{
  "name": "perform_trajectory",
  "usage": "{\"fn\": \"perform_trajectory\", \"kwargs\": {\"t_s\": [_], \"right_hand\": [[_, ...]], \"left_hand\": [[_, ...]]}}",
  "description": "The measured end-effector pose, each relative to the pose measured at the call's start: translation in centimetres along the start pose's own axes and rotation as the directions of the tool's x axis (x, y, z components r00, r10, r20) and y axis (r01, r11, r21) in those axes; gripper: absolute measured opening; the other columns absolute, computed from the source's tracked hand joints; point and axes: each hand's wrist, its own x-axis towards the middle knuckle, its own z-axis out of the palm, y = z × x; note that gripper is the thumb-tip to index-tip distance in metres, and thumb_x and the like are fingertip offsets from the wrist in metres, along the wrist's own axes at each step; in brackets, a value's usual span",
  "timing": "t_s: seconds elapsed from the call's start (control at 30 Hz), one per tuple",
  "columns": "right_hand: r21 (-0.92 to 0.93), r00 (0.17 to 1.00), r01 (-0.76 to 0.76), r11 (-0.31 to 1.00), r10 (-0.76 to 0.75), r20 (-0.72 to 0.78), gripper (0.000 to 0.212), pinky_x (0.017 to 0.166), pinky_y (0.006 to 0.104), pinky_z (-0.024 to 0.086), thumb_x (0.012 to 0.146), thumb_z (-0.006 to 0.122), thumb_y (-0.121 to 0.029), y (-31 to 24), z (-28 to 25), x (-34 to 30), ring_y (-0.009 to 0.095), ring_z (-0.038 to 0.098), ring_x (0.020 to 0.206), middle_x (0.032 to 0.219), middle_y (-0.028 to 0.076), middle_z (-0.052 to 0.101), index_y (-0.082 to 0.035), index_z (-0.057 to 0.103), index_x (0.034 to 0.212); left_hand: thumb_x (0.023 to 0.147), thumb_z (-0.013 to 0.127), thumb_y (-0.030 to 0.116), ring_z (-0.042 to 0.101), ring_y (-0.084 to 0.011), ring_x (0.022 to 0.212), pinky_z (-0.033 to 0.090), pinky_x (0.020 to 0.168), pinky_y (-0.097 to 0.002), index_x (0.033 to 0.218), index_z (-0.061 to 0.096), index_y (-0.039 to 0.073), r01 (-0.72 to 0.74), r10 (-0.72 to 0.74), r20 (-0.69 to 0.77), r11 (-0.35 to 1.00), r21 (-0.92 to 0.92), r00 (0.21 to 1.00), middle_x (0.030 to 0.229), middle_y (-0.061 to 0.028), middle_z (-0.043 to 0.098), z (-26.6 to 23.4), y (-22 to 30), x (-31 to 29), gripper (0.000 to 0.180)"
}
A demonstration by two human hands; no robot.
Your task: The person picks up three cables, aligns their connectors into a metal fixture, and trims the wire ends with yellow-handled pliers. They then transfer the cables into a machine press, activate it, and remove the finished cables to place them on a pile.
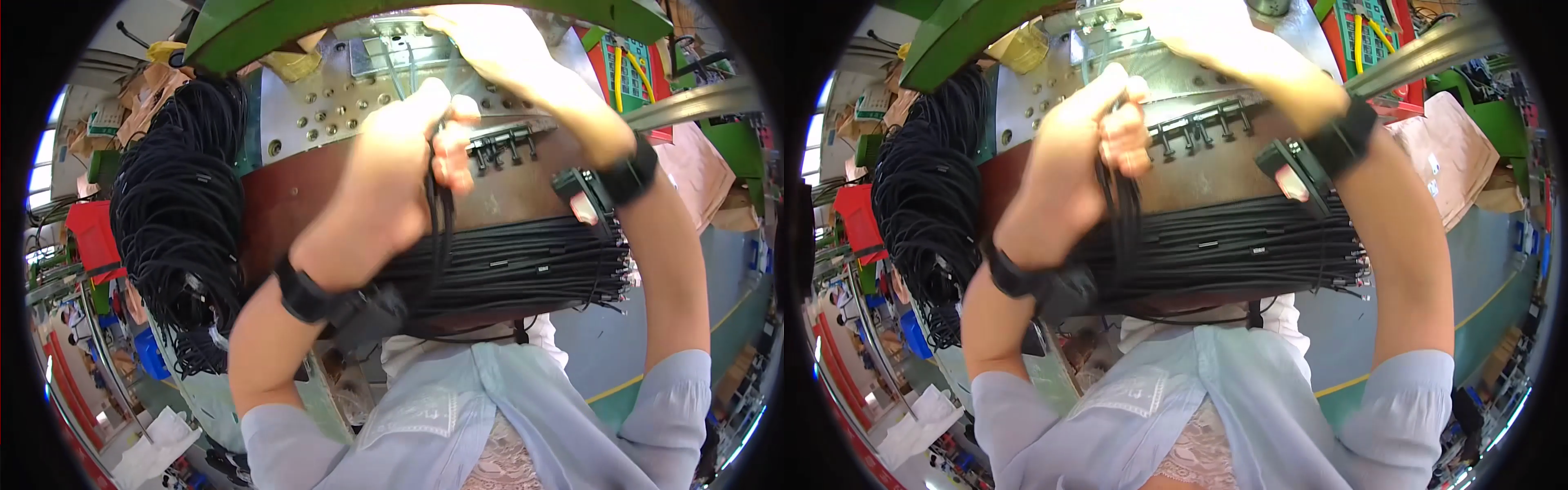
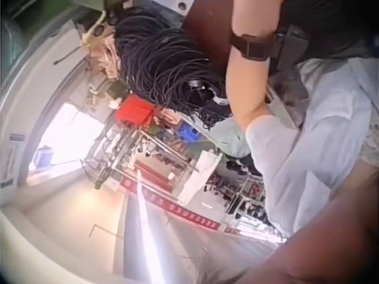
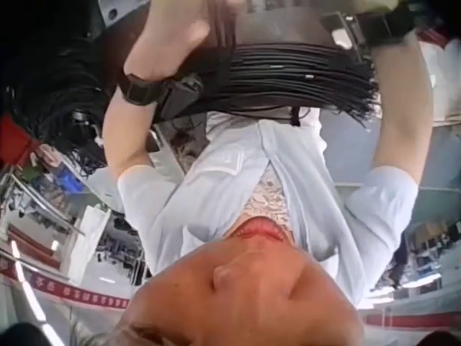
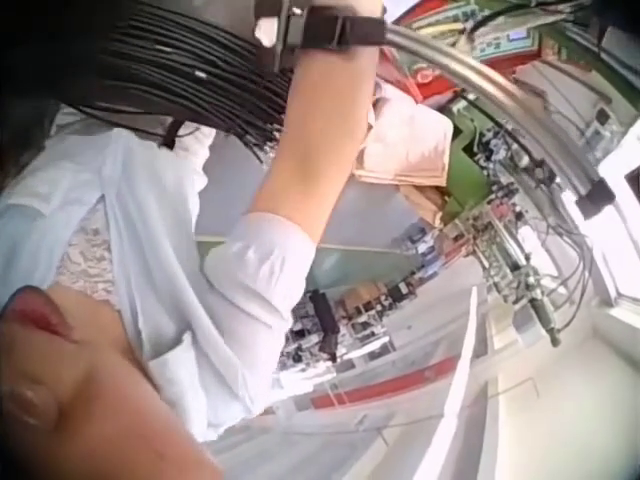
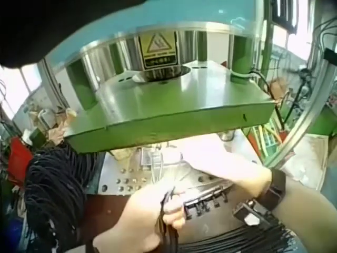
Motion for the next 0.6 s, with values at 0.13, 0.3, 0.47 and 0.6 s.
{"fn": "perform_trajectory", "kwargs": {"t_s": [0.13,0.3,0.47,0.6], "right_hand": [[0.032,0.795,-0.544,0.838,0.503,0.340,0.028,0.054,0.0291,0.042,0.091,0.051,-0.028,2.9,-1.2,-1.3,0.017,0.052,0.062,0.069,0.009,0.057,-0.004,0.062,0.082],[0.353,0.446,-0.888,0.294,0.738,0.506,0.029,0.052,0.0294,0.041,0.091,0.052,-0.030,0.4,-3.4,0.8,0.015,0.051,0.060,0.067,0.007,0.056,-0.005,0.062,0.079],[0.429,0.835,-0.542,0.723,0.405,0.372,0.032,0.051,0.0283,0.039,0.092,0.052,-0.033,3.0,-1.6,-1.1,0.012,0.049,0.059,0.065,0.006,0.054,-0.006,0.061,0.078],[0.351,0.637,-0.766,0.539,0.561,0.530,0.028,0.052,0.0309,0.040,0.092,0.050,-0.028,-0.4,-2.4,1.9,0.014,0.049,0.058,0.064,0.007,0.053,-0.006,0.061,0.078]], "left_hand": [[0.096,0.045,0.022,0.038,-0.0070,0.049,0.037,0.046,-0.0219,0.089,0.051,0.001,-0.107,0.138,-0.182,0.979,0.172,0.974,0.063,0.0027,0.041,-0.6,4.3,4.4,0.023],[0.097,0.042,0.022,0.046,-0.0133,0.056,0.045,0.056,-0.0285,0.091,0.053,-0.003,0.064,-0.037,0.226,0.992,-0.112,0.973,0.069,-0.0063,0.050,-6.2,5.3,6.9,0.028],[0.098,0.039,0.023,0.054,-0.0186,0.063,0.050,0.064,-0.0341,0.094,0.055,-0.005,-0.176,0.250,-0.130,0.893,0.415,0.960,0.075,-0.0127,0.057,-2.4,4.2,5.9,0.032],[0.098,0.038,0.025,0.058,-0.0188,0.067,0.050,0.065,-0.0328,0.095,0.056,-0.004,-0.189,0.262,-0.116,0.882,0.432,0.958,0.078,-0.0141,0.059,-3.9,5.2,5.2,0.034]]}}
